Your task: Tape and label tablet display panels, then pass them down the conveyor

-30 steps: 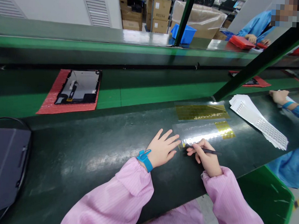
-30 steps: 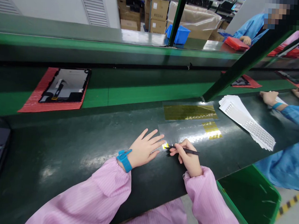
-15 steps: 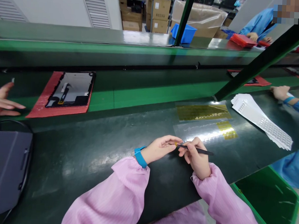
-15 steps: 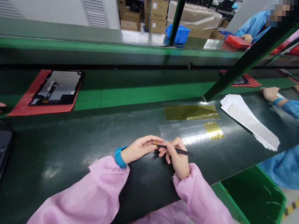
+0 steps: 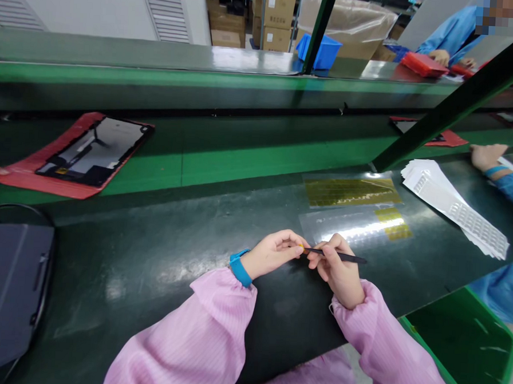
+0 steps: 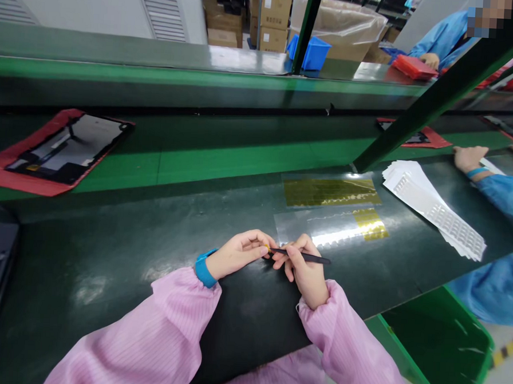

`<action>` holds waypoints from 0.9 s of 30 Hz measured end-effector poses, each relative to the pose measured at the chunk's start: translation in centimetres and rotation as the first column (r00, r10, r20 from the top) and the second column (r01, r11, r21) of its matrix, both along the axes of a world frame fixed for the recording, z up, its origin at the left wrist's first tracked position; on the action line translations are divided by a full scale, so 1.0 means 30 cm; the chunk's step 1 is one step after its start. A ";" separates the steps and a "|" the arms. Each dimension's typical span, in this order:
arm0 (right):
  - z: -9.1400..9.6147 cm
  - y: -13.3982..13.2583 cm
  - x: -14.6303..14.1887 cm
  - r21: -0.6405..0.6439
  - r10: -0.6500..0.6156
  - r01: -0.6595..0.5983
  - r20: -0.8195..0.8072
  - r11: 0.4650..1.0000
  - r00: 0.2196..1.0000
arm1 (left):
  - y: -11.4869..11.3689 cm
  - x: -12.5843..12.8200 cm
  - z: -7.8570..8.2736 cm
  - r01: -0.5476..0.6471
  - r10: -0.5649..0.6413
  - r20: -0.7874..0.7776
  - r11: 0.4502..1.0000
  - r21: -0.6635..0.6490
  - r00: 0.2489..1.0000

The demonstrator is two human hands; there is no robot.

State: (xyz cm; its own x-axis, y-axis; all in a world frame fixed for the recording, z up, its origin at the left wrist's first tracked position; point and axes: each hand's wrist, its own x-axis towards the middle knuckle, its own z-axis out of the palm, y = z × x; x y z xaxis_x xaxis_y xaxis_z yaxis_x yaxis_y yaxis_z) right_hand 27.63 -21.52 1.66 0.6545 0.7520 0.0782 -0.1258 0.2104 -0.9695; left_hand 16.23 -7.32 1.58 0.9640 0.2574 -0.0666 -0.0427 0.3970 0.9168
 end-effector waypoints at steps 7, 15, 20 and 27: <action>0.002 0.001 0.002 -0.014 -0.012 0.012 -0.022 1.000 1.000 | 0.000 0.005 -0.002 -0.015 0.015 -0.005 1.000 0.004 1.000; 0.007 0.001 0.002 -0.042 0.004 -0.008 -0.100 0.999 0.995 | 0.001 0.005 -0.012 -0.017 0.017 -0.032 1.000 0.018 0.999; 0.011 0.000 0.015 -0.060 -0.010 0.001 -0.156 0.998 0.988 | 0.004 0.005 -0.019 -0.037 0.038 -0.040 0.999 0.021 0.998; 0.015 -0.003 0.029 0.028 -0.094 0.096 -0.066 0.995 0.993 | 0.006 0.006 -0.013 -0.062 0.062 -0.022 0.998 -0.008 0.998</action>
State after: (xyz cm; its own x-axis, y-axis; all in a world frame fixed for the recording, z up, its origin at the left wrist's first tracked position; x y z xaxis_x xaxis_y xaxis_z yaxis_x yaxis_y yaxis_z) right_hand 28.49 -21.61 2.11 0.7275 0.6839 0.0557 -0.1657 0.2539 -0.9529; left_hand 16.41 -7.14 1.20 0.9444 0.3164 -0.0893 -0.0482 0.4017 0.9145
